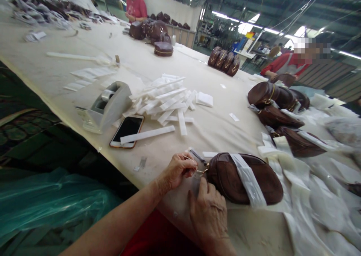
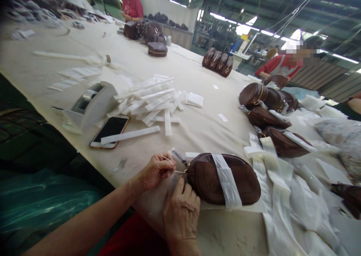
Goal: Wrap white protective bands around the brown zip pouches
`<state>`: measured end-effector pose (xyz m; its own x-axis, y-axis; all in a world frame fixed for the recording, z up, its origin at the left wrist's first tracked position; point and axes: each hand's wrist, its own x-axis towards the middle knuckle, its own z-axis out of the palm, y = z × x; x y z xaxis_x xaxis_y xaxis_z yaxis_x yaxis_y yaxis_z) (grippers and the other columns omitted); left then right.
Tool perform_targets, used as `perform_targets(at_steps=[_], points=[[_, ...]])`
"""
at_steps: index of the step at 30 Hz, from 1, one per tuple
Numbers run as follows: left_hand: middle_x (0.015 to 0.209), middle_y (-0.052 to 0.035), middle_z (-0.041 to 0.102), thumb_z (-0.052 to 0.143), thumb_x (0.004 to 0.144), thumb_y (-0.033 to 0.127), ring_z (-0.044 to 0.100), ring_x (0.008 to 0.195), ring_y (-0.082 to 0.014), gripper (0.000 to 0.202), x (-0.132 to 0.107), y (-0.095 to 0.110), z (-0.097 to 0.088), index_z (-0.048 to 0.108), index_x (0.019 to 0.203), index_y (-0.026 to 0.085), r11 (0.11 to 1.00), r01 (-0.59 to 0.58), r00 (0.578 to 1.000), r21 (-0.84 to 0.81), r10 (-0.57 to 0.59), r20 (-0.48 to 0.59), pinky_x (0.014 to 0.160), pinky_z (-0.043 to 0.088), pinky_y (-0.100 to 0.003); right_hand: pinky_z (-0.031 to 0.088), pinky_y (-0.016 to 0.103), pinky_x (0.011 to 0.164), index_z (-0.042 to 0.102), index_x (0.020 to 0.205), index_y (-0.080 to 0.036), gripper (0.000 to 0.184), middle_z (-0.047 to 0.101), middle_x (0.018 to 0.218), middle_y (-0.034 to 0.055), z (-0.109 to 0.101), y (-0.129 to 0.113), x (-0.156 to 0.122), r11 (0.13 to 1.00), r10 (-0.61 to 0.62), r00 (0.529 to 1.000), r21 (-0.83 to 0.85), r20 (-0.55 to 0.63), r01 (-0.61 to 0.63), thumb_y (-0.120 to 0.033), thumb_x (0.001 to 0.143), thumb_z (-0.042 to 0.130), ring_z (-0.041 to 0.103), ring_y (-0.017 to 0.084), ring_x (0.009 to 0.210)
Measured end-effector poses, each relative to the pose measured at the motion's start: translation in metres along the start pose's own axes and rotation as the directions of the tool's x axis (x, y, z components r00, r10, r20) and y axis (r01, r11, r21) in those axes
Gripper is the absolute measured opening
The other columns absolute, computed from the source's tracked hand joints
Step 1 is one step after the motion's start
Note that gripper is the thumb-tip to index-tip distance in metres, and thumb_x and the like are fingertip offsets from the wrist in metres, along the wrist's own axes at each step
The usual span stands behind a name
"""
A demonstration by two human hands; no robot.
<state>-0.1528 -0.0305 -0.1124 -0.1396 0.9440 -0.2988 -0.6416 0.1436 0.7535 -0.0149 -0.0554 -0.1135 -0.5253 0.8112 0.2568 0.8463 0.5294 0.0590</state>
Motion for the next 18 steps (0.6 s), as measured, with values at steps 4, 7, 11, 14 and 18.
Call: perform_targets(at_steps=[4, 7, 11, 14, 18], points=[[0.046, 0.0012, 0.053, 0.069, 0.050, 0.023, 0.041, 0.036, -0.0050, 0.020, 0.001, 0.000, 0.000, 0.054, 0.056, 0.012, 1.000, 0.000, 1.000, 0.024, -0.001, 0.014, 0.039, 0.023, -0.018, 0.045, 0.035, 0.059, 0.056, 0.110, -0.012, 0.036, 0.061, 0.087, 0.0120, 0.000, 0.006, 0.000, 0.989, 0.059, 0.997, 0.132, 0.049, -0.065, -0.022, 0.076, 0.060, 0.062, 0.025, 0.067], [0.047, 0.0014, 0.054, 0.069, 0.051, 0.023, 0.041, 0.037, -0.0049, 0.020, 0.002, -0.001, 0.001, 0.054, 0.057, 0.012, 0.999, 0.001, 1.000, 0.037, -0.002, 0.023, 0.039, 0.022, -0.018, 0.049, 0.033, 0.062, 0.053, 0.114, -0.014, 0.041, 0.060, 0.093, 0.0111, 0.001, 0.008, -0.001, 0.955, 0.093, 0.994, 0.279, 0.059, -0.105, -0.018, 0.074, 0.059, 0.064, 0.024, 0.073], [0.046, 0.0026, 0.052, 0.070, 0.053, 0.022, 0.040, 0.037, -0.0047, 0.020, 0.005, -0.003, 0.001, 0.054, 0.060, 0.013, 0.999, -0.010, 0.999, 0.045, 0.008, 0.038, 0.039, 0.023, -0.018, 0.052, 0.032, 0.067, 0.051, 0.120, -0.019, 0.046, 0.058, 0.101, 0.0101, 0.005, 0.009, -0.004, 0.859, 0.159, 0.987, 0.487, 0.040, -0.158, -0.016, 0.074, 0.055, 0.065, 0.022, 0.080], [0.046, 0.0039, 0.051, 0.070, 0.055, 0.023, 0.039, 0.037, -0.0045, 0.020, 0.006, -0.003, 0.001, 0.053, 0.061, 0.014, 0.999, -0.014, 0.998, 0.040, 0.012, 0.054, 0.039, 0.022, -0.018, 0.053, 0.035, 0.076, 0.052, 0.122, -0.018, 0.050, 0.060, 0.108, 0.0118, 0.009, 0.010, -0.007, 0.725, 0.229, 0.970, 0.652, 0.075, -0.222, -0.019, 0.073, 0.056, 0.063, 0.024, 0.093], [0.048, 0.0044, 0.051, 0.071, 0.056, 0.028, 0.038, 0.038, -0.0044, 0.024, 0.007, 0.001, 0.002, 0.051, 0.060, 0.015, 1.000, -0.014, 0.997, 0.023, 0.012, 0.078, 0.041, 0.020, -0.019, 0.053, 0.035, 0.078, 0.060, 0.117, -0.018, 0.047, 0.067, 0.108, 0.0088, 0.008, 0.016, -0.010, 0.304, 0.256, 0.912, 0.868, 0.322, -0.392, -0.029, 0.071, 0.062, 0.063, 0.024, 0.096]])
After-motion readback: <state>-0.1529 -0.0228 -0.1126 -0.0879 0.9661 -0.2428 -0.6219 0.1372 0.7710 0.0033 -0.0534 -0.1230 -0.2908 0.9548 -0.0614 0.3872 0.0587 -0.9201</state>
